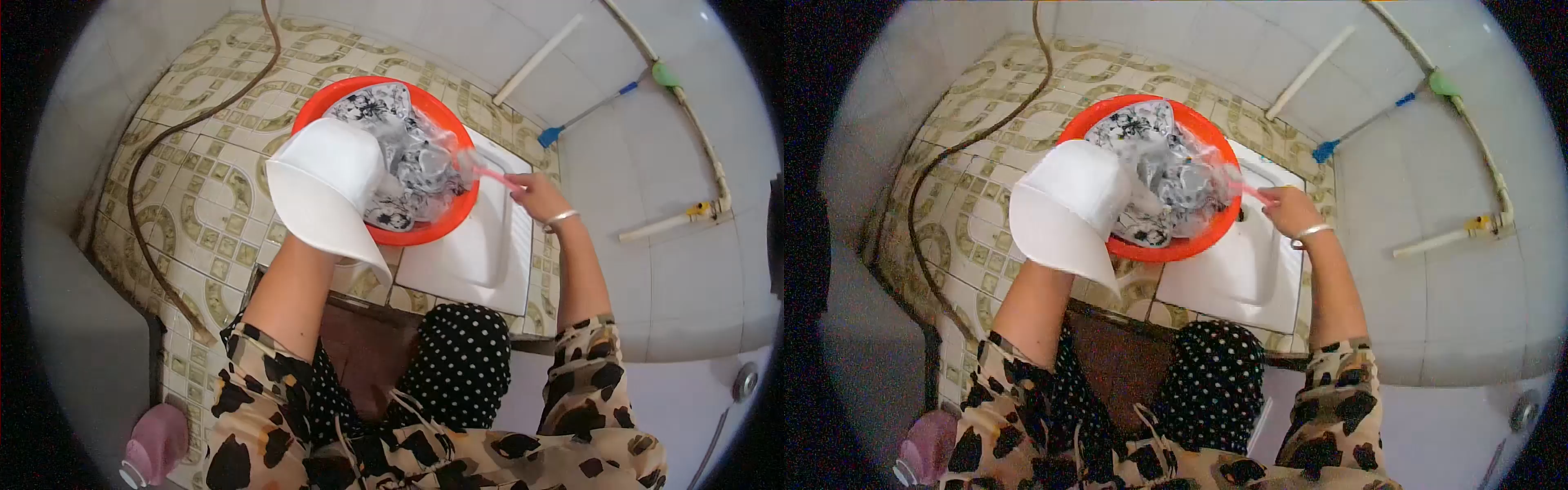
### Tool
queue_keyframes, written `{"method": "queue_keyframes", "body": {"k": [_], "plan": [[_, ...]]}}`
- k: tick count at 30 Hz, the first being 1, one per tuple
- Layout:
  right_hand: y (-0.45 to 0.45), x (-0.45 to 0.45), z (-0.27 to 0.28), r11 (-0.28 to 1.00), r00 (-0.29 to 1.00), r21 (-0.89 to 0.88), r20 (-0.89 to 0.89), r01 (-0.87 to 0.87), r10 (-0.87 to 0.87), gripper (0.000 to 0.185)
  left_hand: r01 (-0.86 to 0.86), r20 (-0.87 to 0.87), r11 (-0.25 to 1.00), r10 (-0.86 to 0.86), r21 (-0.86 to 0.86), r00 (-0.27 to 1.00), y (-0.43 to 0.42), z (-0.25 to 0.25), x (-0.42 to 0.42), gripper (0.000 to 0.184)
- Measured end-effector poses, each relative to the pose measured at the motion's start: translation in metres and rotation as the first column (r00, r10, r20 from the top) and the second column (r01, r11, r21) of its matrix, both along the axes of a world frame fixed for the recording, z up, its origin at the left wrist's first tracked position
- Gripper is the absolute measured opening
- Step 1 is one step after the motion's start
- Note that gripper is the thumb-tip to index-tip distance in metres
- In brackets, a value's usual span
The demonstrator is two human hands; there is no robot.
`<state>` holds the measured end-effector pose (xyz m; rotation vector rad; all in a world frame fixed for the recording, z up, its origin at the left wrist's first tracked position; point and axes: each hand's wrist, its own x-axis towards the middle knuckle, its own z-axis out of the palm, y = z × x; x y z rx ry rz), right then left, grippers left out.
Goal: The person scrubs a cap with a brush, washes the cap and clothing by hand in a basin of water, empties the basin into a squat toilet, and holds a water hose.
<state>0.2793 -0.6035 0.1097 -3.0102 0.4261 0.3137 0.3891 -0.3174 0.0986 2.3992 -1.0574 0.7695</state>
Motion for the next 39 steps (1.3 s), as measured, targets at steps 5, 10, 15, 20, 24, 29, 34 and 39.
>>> {"method": "queue_keyframes", "body": {"k": [5, 10, 15, 20, 24, 29, 34, 39], "plan": [[-0.011, -0.082, -0.011, 0.862, 0.91, -0.295, 0.083, 0.412, -0.406, 0.037, -0.071, 0.113, 0.989, 0.056, 0.131, 0.992, -0.001, -0.009, 0.005, 0.016], [-0.09, -0.223, -0.145, 0.803, 0.81, -0.152, 0.231, 0.577, -0.539, 0.022, -0.053, 0.129, 0.987, 0.034, 0.149, 0.991, -0.005, -0.007, -0.019, 0.016], [-0.061, -0.288, -0.209, 0.684, 0.664, 0.044, 0.204, 0.728, -0.72, 0.027, -0.048, 0.138, 0.984, 0.025, 0.169, 0.99, -0.009, -0.006, -0.03, 0.016], [-0.079, -0.291, -0.221, 0.712, 0.705, 0.08, 0.097, 0.698, -0.702, 0.042, -0.056, 0.155, 0.982, 0.028, 0.179, 0.987, -0.011, -0.003, -0.026, 0.017], [-0.064, -0.209, -0.162, 0.708, 0.707, 0.033, 0.044, 0.705, -0.706, 0.048, -0.044, 0.157, 0.984, 0.017, 0.172, 0.987, -0.005, -0.001, -0.026, 0.017], [0.08, -0.057, -0.051, 0.41, 0.908, 0.89, 0.325, -0.2, -0.264, 0.061, -0.021, 0.135, 0.987, -0.001, 0.161, 0.991, -0.004, -0.004, -0.016, 0.017], [0.186, 0.018, -0.07, -0.255, 0.878, 0.95, -0.273, 0.181, -0.393, 0.06, 0.032, -0.009, 0.996, -0.031, 0.087, 0.999, -0.004, -0.014, -0.011, 0.019], [0.166, 0.047, -0.057, -0.233, 0.827, 0.954, 0.027, -0.189, -0.562, 0.067, 0.037, -0.495, 0.912, -0.255, -0.409, 0.83, -0.009, -0.041, -0.004, 0.022]]}}
